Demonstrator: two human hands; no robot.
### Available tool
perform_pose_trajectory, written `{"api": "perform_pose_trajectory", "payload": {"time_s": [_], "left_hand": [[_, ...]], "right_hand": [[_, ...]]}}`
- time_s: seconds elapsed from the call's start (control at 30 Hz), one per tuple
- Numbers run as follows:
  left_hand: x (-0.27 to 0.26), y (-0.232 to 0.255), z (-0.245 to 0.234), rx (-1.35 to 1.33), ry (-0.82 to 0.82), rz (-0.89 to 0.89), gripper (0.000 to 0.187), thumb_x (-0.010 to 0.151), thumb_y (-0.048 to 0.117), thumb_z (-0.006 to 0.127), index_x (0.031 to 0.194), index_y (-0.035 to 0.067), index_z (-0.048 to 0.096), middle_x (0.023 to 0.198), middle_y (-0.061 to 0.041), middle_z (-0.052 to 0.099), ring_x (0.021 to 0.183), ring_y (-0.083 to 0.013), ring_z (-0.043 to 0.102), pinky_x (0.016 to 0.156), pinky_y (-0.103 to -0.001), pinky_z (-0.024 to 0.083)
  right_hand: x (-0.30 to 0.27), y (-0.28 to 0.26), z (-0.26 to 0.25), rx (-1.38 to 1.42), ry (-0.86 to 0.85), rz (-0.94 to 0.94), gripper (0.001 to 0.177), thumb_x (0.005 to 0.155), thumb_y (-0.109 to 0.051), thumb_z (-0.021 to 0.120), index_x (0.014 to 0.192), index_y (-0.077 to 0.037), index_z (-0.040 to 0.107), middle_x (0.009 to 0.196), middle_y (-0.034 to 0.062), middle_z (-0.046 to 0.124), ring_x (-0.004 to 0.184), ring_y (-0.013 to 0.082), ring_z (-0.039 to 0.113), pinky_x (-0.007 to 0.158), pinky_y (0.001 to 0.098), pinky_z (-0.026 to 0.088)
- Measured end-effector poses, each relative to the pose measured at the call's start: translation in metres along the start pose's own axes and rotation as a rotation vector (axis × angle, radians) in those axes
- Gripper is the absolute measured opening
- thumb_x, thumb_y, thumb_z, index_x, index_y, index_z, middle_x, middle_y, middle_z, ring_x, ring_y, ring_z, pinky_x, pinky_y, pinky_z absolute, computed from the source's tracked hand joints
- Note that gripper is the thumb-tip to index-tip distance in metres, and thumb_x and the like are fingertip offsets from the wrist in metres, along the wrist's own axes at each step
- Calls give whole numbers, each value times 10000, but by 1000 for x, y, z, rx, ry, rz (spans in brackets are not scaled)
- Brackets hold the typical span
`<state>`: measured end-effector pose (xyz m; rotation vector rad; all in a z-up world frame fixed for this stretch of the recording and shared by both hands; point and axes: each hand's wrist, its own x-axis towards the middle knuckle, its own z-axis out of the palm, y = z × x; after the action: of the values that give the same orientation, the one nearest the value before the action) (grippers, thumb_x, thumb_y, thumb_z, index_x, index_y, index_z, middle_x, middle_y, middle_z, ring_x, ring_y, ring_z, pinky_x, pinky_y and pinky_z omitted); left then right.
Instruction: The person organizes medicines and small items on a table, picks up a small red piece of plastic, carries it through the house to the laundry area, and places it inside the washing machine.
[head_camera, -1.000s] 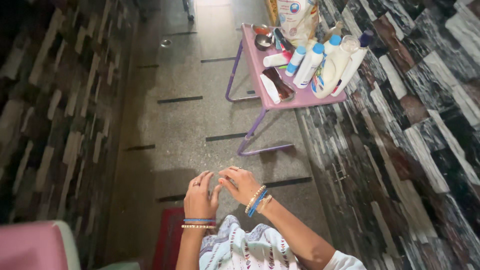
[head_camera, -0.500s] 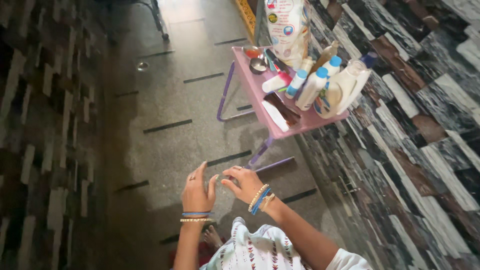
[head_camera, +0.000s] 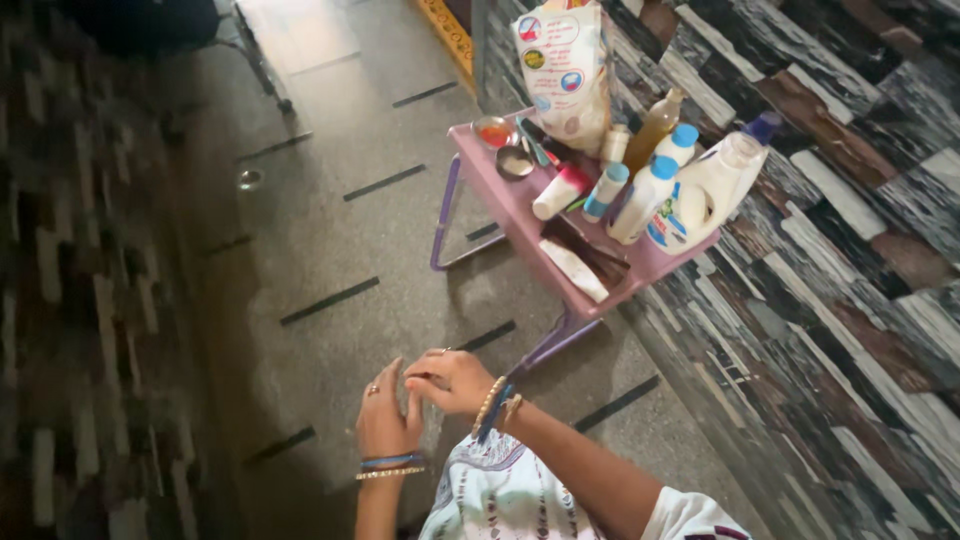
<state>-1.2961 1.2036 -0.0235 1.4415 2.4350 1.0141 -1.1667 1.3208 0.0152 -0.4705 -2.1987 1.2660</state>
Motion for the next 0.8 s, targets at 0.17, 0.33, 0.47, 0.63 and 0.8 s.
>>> {"api": "perform_pose_trajectory", "payload": {"time_s": [0.17,0.33,0.47,0.63,0.8], "left_hand": [[78,-14,10,49,28,-2,523,846,247,672,1345,106,596,1263,-182,676,1158,-386,634,945,-476,517],[162,-2,8,103,48,-18,581,790,262,715,1340,116,597,1258,-159,676,1155,-373,635,933,-471,529],[223,17,23,122,88,-28,587,773,269,736,1327,130,602,1275,-143,675,1170,-370,630,915,-474,532],[268,20,32,115,95,-29,586,756,264,737,1312,135,608,1283,-125,676,1180,-351,632,934,-465,536],[306,11,35,94,100,-117,628,696,221,793,1294,133,624,1318,-122,655,1210,-351,612,957,-459,520]], "right_hand": [[76,31,-15,-57,-60,-22,239,942,-286,690,876,-59,730,854,141,677,784,339,683,699,432,539],[149,48,-52,-61,12,-149,210,941,-269,695,890,-65,709,865,137,670,820,355,677,716,441,531],[196,68,-82,-92,21,-150,223,926,-269,711,857,-57,691,862,140,675,811,357,678,703,444,528],[233,92,-95,-29,42,-136,224,931,-250,730,849,-48,675,854,144,665,806,341,670,704,434,529],[268,117,-92,-46,23,-93,207,915,-240,740,849,-50,689,835,137,661,784,331,665,685,418,528]]}}
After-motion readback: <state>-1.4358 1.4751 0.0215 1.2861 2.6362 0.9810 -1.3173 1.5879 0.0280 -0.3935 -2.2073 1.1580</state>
